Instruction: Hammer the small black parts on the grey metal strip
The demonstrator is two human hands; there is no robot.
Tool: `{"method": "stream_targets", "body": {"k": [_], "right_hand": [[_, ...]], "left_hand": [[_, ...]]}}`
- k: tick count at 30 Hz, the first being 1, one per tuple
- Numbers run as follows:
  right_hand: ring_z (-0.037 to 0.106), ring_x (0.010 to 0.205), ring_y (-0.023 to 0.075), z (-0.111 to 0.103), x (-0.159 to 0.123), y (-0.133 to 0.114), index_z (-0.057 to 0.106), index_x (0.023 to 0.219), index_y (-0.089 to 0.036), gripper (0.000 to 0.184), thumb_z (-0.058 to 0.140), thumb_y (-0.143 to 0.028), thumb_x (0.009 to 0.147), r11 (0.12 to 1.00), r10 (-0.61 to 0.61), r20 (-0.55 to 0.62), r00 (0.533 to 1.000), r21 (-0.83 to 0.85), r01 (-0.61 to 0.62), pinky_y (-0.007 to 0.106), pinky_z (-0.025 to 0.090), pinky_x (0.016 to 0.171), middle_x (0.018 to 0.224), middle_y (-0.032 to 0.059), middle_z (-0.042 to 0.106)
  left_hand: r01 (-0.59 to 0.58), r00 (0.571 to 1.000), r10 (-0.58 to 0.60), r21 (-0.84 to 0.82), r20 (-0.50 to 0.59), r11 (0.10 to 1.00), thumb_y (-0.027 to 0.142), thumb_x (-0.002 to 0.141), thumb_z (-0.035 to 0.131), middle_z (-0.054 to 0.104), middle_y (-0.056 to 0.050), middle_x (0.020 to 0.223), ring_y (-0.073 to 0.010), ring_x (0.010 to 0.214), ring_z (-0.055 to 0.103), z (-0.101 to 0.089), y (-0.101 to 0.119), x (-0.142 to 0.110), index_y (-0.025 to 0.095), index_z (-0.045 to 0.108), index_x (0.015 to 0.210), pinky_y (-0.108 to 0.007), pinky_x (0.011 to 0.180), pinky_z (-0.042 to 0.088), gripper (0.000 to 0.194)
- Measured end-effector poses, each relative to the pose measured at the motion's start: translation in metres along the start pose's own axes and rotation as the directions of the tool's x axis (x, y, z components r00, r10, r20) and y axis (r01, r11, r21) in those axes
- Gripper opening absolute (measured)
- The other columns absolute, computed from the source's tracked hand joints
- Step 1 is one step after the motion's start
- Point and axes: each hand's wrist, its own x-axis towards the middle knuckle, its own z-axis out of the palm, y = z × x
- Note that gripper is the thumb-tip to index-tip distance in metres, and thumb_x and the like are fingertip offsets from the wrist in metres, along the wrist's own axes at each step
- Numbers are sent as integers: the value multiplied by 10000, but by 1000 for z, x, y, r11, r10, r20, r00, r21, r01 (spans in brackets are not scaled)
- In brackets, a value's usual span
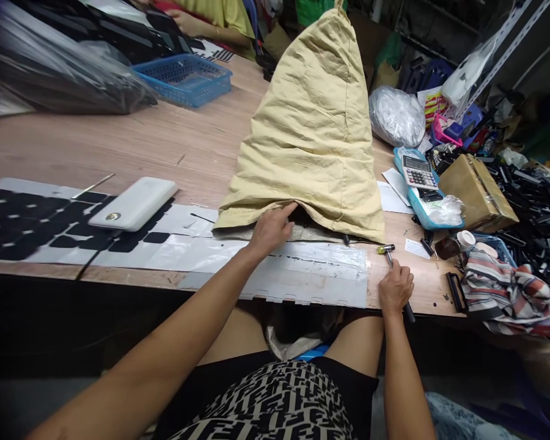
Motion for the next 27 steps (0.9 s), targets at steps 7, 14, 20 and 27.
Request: {"method": "stream_targets", "body": {"k": [7, 14, 20, 27], "right_hand": [[482, 915, 229, -1, 0, -2, 653, 1280, -213, 381, 474, -189, 944, 1000, -3, 6, 1000, 3, 3, 344, 336, 745, 1009, 88, 575], [484, 919, 225, 1, -1, 0, 652, 1282, -220, 374, 481, -200, 950, 1000, 13, 15, 1000, 12, -13, 339, 341, 761, 1023, 82, 577], [479, 926, 227, 2, -1, 0, 649, 1282, -224, 375, 456, -205, 961, 1000, 11, 10, 1000, 16, -11, 344, 346, 756, 1027, 87, 575], [480, 929, 232, 1, -1, -1, 651, 1289, -222, 388, 453, -201, 956, 1000, 12, 19, 1000, 11, -12, 351, 348, 750, 1025, 89, 577]], "left_hand": [[44, 997, -52, -142, -55, 989, 287, 877, 584, 624, -110, 1132, -284, 1105, 572, 8, 10, 28, 188, 662, 1246, -399, 997, 484, 390], [47, 997, -50, 49, 61, 998, 296, 843, 596, 573, -165, 1137, -373, 1149, 535, 16, 18, 34, 171, 749, 1009, -490, 965, 483, 258], [-52, 988, 35, 110, 150, 993, 156, 848, 527, 604, -136, 1084, -325, 1101, 578, 11, -2, 43, 208, 755, 1066, -423, 920, 497, 320], [-48, 988, 21, 176, 154, 983, 272, 900, 565, 649, -131, 1133, -333, 1150, 555, 10, -5, 41, 220, 714, 1015, -454, 981, 442, 195]]}}
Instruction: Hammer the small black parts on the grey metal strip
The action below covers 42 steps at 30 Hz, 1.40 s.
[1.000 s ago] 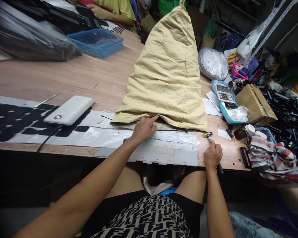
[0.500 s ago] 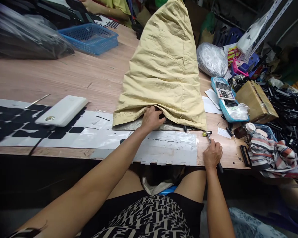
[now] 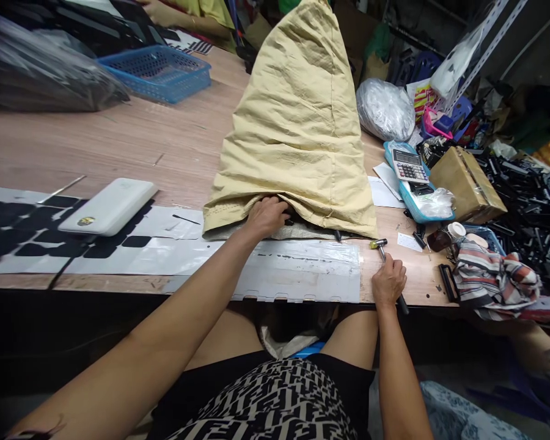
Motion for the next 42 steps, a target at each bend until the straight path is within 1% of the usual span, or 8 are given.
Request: {"method": "stream_targets", "body": {"k": [7, 11, 15, 23, 28, 33, 36, 42], "right_hand": [[482, 934, 233, -1, 0, -1, 646, 1302, -227, 390, 450, -206, 966, 1000, 12, 11, 1000, -3, -12, 349, 351, 756, 1025, 88, 571], [488, 937, 236, -3, 0, -2, 646, 1305, -223, 389, 464, -205, 962, 1000, 15, 21, 1000, -1, -15, 345, 355, 760, 1033, 90, 569], [484, 937, 239, -3, 1, -2, 645, 1305, -217, 392, 471, -195, 954, 1000, 15, 23, 1000, 1, -15, 350, 361, 761, 1030, 93, 563], [485, 939, 240, -1, 0, 0, 645, 1305, -225, 395, 479, -202, 947, 1000, 16, 22, 1000, 12, -16, 356, 368, 777, 1046, 95, 571], [489, 928, 243, 0, 2, 2, 664, 1269, -181, 383, 492, -221, 929, 996, 68, -13, 998, 61, -67, 360, 382, 797, 1047, 111, 587], [512, 954, 259, -10, 2, 2, 713, 1173, -169, 358, 469, -229, 919, 982, 85, 76, 993, 165, -96, 379, 419, 848, 1015, 115, 608], [551, 989, 255, -29, -18, -15, 693, 1193, -155, 372, 439, -265, 944, 924, 23, 72, 997, 378, -49, 381, 461, 902, 1012, 116, 625], [634, 994, 198, -66, -84, -80, 632, 1324, -194, 371, 448, -291, 1018, 648, -301, 126, 945, 755, 106, 341, 531, 910, 1101, 101, 672]], "left_hand": [[38, 991, -37, -4, 129, 999, 316, 895, 560, 703, -157, 1159, -366, 1169, 575, 1, -1, 3, 192, 725, 1009, -459, 969, 444, 236], [48, 997, -46, -44, 60, 998, 322, 898, 571, 696, -174, 1119, -373, 1142, 561, -4, -1, -5, 174, 693, 1037, -469, 951, 448, 237], [-33, 995, 14, -192, -101, 981, 334, 946, 536, 688, -109, 1105, -308, 1077, 545, -7, 7, -38, 218, 677, 1078, -434, 940, 441, 225], [-308, 945, 324, -457, -45, 835, 274, 921, 592, 661, -68, 1002, -244, 977, 555, 36, 39, -117, 219, 712, 1081, -390, 909, 466, 208], [-337, 934, 342, -572, -103, 748, 295, 808, 740, 628, -50, 978, -229, 983, 576, 45, 24, -115, 209, 689, 1137, -367, 908, 492, 344], [-342, 931, 346, -614, -118, 712, 288, 811, 739, 650, -41, 929, -211, 939, 594, 44, 17, -111, 208, 703, 940, -342, 850, 502, 155], [-360, 924, 360, -602, -126, 713, 292, 825, 742, 657, -46, 912, -208, 927, 596, 45, 19, -111, 199, 717, 923, -341, 850, 496, 138], [-355, 930, 332, -604, -155, 713, 324, 817, 782, 663, -41, 872, -202, 896, 597, 51, 19, -109, 192, 755, 918, -328, 827, 483, 168]]}}
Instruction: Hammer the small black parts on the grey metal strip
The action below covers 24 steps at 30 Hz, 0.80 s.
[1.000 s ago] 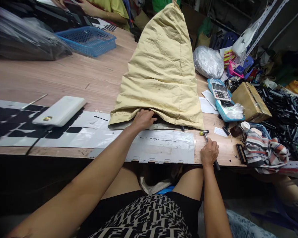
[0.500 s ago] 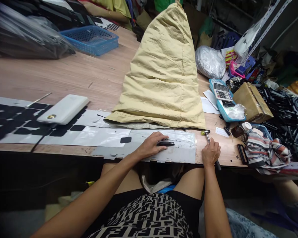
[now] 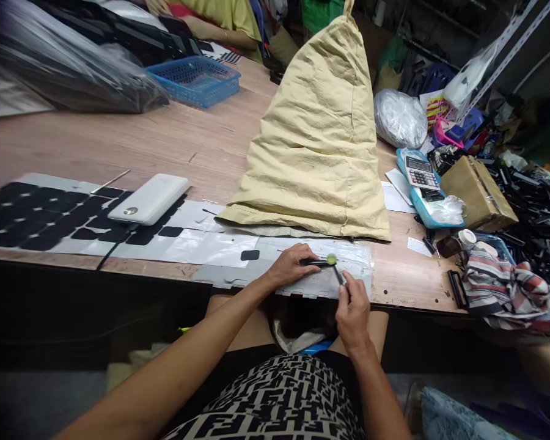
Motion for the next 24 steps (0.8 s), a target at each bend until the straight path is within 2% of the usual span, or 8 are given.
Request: {"method": "stream_targets", "body": {"k": [2, 5, 9, 14, 19, 22, 24], "right_hand": [[635, 921, 172, 13, -7, -13, 609, 1371, -209, 386, 454, -257, 1021, 997, -74, 9, 997, 33, 73, 307, 543, 853, 1048, 82, 668], [628, 875, 153, 26, -9, -17, 617, 1377, -234, 397, 430, -210, 1028, 989, -147, -25, 989, 15, 148, 280, 543, 824, 989, 63, 647], [610, 795, 143, 34, -6, -12, 652, 1349, -242, 406, 414, -184, 1024, 983, -161, -25, 987, -91, 158, 254, 535, 764, 905, 43, 611], [621, 830, 140, 31, -3, -10, 649, 1352, -236, 404, 409, -186, 1031, 983, -158, -61, 985, -105, 152, 248, 533, 789, 925, 45, 617], [632, 842, 141, 30, -6, -7, 655, 1336, -223, 389, 413, -201, 1033, 984, -143, -63, 988, -118, 135, 243, 527, 794, 932, 46, 630], [640, 904, 153, 25, -1, 4, 663, 1311, -222, 370, 423, -222, 1029, 984, -128, -74, 989, -133, 117, 257, 520, 833, 988, 57, 659], [635, 959, 174, 14, 9, 20, 671, 1295, -221, 364, 431, -255, 1023, 977, -109, -115, 987, -197, 85, 278, 506, 855, 1030, 69, 671]], "left_hand": [[-14, 1000, 14, 0, -8, 1000, 314, 828, 772, 650, -33, 840, -193, 875, 588, 1, -2, 0, 195, 762, 894, -315, 813, 475, 136], [-46, 999, 46, 2, -9, 999, 299, 835, 765, 611, -18, 779, -177, 834, 567, 2, -2, 1, 190, 757, 823, -295, 783, 459, 110], [-63, 998, 64, 15, -24, 998, 275, 843, 755, 588, -9, 741, -166, 802, 549, 2, -1, 2, 196, 756, 777, -287, 768, 444, 104], [-66, 997, 66, -8, -35, 998, 301, 842, 766, 616, -16, 764, -170, 812, 564, 3, -1, 1, 212, 789, 892, -296, 784, 454, 105], [-54, 998, 54, 4, -31, 999, 314, 846, 749, 638, -28, 790, -183, 835, 579, 5, -4, 1, 208, 784, 915, -312, 799, 461, 131], [-37, 999, 38, 29, -28, 999, 280, 832, 737, 640, -35, 811, -193, 852, 577, 5, -1, 1, 191, 760, 890, -317, 792, 456, 109], [-27, 999, 28, 50, -17, 998, 256, 814, 729, 636, -35, 827, -198, 856, 570, 3, 3, 2, 184, 732, 872, -323, 793, 454, 93]]}}
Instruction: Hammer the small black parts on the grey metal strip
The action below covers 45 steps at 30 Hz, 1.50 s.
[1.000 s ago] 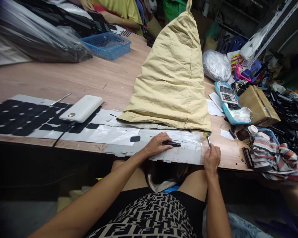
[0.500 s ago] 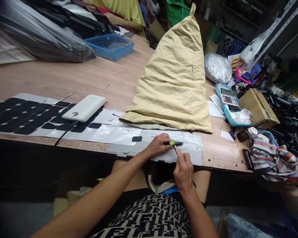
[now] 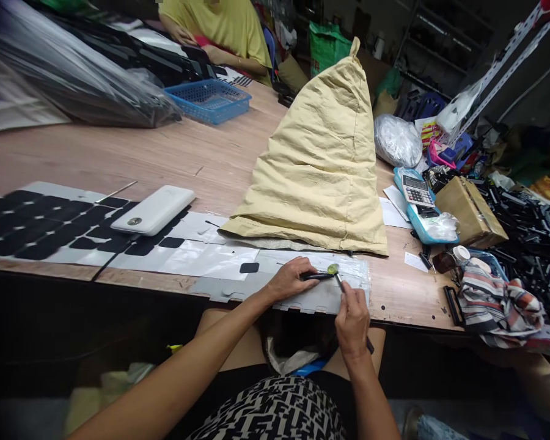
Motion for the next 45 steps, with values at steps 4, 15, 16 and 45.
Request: {"method": "stream_targets", "body": {"k": [4, 15, 16, 45], "right_hand": [[598, 891, 207, -23, 30, 62, 701, 1258, -193, 403, 416, -265, 983, 943, 127, -110, 986, -296, -154, 299, 459, 772, 988, 82, 658], [503, 888, 227, -36, 65, 143, 700, 1239, -187, 370, 471, -215, 949, 734, 187, -215, 959, -618, -282, 329, 335, 743, 996, 99, 614], [503, 893, 224, -35, 64, 141, 695, 1244, -192, 366, 476, -212, 952, 727, 199, -209, 957, -624, -287, 327, 333, 742, 1003, 97, 611], [502, 941, 230, -33, 56, 139, 668, 1260, -198, 346, 461, -196, 983, 690, 234, -188, 954, -660, -299, 335, 337, 758, 1027, 97, 606]], "left_hand": [[3, 999, -4, 12, 41, 1000, 213, 756, 718, 616, -24, 825, -203, 850, 548, -5, 7, 0, 188, 677, 842, -329, 787, 448, 99], [10, 983, -12, 11, 184, 1000, 226, 657, 800, 635, -26, 936, -215, 926, 550, -12, 12, -3, 208, 728, 791, -363, 875, 442, 153], [-1, 975, -3, 19, 220, 1000, 246, 650, 822, 647, -31, 1007, -232, 983, 556, -14, 15, -8, 225, 751, 799, -386, 919, 439, 166], [432, 897, -310, 467, -316, 771, 252, 937, 418, 642, -206, 1273, -377, 1208, 559, -50, -26, 35, 97, 650, 1317, -508, 1033, 445, 472]]}}
